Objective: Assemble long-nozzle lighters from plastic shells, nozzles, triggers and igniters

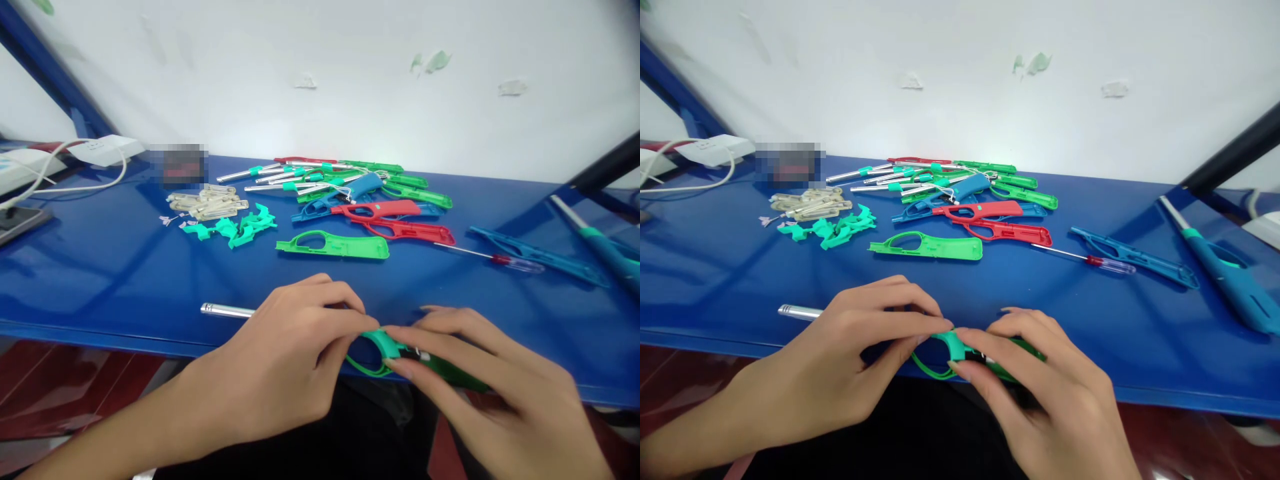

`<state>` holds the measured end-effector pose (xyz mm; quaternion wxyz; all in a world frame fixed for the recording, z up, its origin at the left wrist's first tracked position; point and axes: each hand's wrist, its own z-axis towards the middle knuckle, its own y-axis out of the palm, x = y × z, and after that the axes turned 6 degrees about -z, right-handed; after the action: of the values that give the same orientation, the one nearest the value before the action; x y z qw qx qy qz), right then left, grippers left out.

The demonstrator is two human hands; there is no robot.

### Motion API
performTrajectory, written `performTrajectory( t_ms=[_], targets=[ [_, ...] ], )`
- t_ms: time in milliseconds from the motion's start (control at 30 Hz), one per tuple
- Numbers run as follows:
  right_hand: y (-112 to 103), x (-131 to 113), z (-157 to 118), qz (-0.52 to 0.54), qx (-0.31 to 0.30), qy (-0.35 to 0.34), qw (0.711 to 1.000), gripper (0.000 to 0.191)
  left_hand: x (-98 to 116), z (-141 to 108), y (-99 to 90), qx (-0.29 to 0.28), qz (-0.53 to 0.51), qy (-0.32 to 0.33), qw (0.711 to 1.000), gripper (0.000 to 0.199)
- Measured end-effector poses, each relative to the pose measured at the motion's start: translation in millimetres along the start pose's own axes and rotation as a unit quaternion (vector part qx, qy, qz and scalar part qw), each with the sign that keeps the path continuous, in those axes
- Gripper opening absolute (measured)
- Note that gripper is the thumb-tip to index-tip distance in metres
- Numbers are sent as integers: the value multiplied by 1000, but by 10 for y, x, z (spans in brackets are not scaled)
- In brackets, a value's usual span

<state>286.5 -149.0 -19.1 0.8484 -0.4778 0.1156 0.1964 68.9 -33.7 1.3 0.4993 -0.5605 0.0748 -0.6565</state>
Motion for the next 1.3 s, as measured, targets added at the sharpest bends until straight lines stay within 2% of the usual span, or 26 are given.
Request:
performTrajectory(
  t_ms=[333,567,767,1300],
  targets=[
    [4,8,-23,-35,17,-9,999,13,45,15,-84,18,17,-33,999,13],
    [5,9,-29,-17,1,-6,1000,12,-13,-40,21,53,16,-15,998,13],
    [15,4,-11,-16,3,-8,1000,13,-40,-14,41,36,24,-20,999,12],
    [21,-13,-15,-12,4,3,1000,13,-79,-4,56,11,70,13,997,15]
  ],
)
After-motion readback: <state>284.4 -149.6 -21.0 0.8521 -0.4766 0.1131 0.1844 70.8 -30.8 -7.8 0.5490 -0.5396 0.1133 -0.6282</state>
